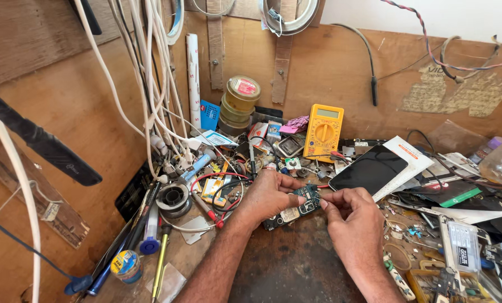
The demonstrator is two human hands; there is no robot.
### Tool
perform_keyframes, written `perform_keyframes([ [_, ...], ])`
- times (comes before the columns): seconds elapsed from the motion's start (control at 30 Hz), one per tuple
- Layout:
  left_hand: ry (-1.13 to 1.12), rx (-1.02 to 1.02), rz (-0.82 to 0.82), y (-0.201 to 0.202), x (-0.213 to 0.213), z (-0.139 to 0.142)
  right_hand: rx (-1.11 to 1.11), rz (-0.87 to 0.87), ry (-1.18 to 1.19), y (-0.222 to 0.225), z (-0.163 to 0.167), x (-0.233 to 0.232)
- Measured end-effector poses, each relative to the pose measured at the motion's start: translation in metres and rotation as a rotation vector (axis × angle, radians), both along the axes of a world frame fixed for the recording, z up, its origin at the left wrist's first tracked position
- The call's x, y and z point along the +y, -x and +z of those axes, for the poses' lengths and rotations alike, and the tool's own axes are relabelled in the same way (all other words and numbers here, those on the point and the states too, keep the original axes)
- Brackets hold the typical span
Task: The person works on a disassembled smartphone motherboard at a cluttered repair bench, picking at and repositioning small components on the board with their fingers. They then pick up a hot air gun and direct heated air at the board while holding it steady with the other hand.
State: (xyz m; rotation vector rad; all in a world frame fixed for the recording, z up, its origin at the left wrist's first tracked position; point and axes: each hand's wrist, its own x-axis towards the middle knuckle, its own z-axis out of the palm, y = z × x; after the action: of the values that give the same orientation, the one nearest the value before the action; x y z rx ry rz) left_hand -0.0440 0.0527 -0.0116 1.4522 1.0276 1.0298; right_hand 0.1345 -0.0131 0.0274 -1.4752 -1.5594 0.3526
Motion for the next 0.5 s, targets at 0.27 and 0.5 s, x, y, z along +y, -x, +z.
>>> perform_keyframes([
  [0.27,-0.044,0.067,0.049,-0.006,-0.003,0.001,0.035,0.002,0.023,0.002,-0.004,0.003],
  [0.5,-0.047,0.077,0.063,-0.011,-0.005,0.002,0.023,0.005,-0.010,0.003,-0.006,0.006],
])
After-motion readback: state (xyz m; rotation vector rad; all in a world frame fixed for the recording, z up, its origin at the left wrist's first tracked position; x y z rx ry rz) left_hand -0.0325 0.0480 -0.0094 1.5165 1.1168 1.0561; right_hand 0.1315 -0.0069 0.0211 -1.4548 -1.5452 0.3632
